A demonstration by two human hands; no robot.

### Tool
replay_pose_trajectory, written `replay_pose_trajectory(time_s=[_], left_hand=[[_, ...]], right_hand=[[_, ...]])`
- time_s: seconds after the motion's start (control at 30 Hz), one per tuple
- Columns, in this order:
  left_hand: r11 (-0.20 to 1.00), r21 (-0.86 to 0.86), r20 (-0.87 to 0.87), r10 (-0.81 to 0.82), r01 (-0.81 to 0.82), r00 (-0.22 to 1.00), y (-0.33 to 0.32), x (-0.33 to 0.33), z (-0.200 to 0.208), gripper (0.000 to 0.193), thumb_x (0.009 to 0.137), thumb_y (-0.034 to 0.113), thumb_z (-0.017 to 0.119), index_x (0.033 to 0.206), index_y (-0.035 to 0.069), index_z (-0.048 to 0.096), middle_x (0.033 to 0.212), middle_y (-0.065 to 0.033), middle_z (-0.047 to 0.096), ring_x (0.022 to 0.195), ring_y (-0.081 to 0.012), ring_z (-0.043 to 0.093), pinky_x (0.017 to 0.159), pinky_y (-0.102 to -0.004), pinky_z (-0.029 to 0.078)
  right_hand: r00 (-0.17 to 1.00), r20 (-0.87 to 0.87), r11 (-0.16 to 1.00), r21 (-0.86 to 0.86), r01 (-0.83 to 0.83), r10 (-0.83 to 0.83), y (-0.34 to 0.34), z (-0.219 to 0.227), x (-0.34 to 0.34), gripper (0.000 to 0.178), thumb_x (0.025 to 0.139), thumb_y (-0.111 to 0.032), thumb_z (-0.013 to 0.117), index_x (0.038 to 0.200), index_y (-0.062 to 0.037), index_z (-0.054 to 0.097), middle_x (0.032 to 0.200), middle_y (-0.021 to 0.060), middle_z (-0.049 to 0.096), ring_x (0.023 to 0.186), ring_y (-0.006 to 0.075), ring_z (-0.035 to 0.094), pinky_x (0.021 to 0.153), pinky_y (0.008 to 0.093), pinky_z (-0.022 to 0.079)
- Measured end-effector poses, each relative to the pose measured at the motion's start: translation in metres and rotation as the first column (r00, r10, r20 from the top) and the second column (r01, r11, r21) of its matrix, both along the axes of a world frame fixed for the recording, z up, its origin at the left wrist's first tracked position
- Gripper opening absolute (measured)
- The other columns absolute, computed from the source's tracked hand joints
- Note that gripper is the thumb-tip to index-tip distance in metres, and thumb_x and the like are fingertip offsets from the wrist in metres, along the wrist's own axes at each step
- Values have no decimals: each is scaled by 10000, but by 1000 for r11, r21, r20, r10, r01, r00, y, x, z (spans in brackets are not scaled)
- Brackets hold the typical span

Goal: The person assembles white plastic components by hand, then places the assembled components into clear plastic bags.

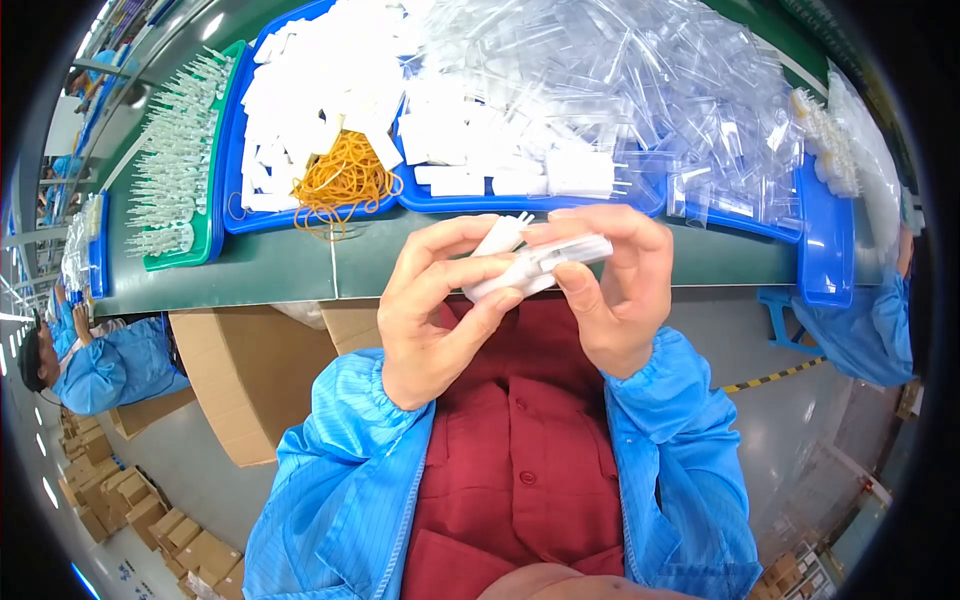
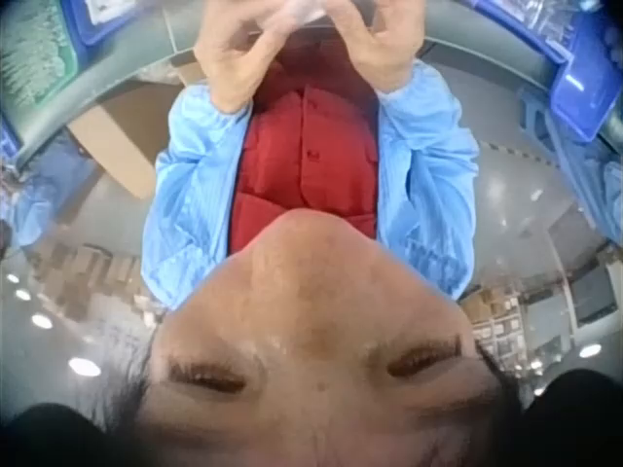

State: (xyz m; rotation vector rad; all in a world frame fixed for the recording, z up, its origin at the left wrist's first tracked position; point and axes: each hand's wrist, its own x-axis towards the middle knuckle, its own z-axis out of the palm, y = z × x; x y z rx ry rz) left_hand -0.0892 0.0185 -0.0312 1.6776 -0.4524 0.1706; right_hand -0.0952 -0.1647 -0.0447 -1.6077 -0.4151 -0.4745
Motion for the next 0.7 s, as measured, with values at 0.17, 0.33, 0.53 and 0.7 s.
replay_pose_trajectory(time_s=[0.17, 0.33, 0.53, 0.7], left_hand=[[997, 49, -12, 52, -52, 999, 1, -1, 5, 301, 777, -35, 772, 1070, 22, 730, 1239, -165, 604, 1130, -273, 614, 931, -362, 515], [999, 15, -59, 42, -41, 997, -1, -1, -3, 316, 782, -47, 766, 1088, 21, 731, 1243, -161, 603, 1144, -265, 608, 943, -352, 514], [999, 31, -60, 42, -41, 997, 2, -1, 2, 334, 779, -49, 767, 1103, 21, 729, 1263, -155, 592, 1141, -262, 610, 953, -352, 509], [994, 19, -103, -103, 105, 989, 8, 3, 8, 377, 806, -52, 740, 1172, 27, 699, 1298, -178, 559, 1181, -279, 585, 985, -368, 501]], right_hand=[[950, -238, 978, 97, -184, 203, -14, 15, 4, 378, 920, -51, 677, 1222, 5, 457, 1113, 148, 658, 1085, 229, 646, 944, 334, 500], [955, -258, 975, 201, -93, 144, -2, 8, -2, 339, 915, -61, 684, 1195, -4, 503, 1051, 120, 660, 1080, 202, 637, 930, 317, 492], [984, -179, 985, -167, -41, 11, -18, 24, 9, 188, 839, -87, 755, 994, -49, 656, 977, 67, 673, 963, 196, 616, 899, 319, 451], [951, -310, 1000, 6, -4, 6, -19, 19, 4, 180, 852, -86, 755, 998, -24, 669, 986, 65, 688, 931, 150, 640, 860, 286, 485]])
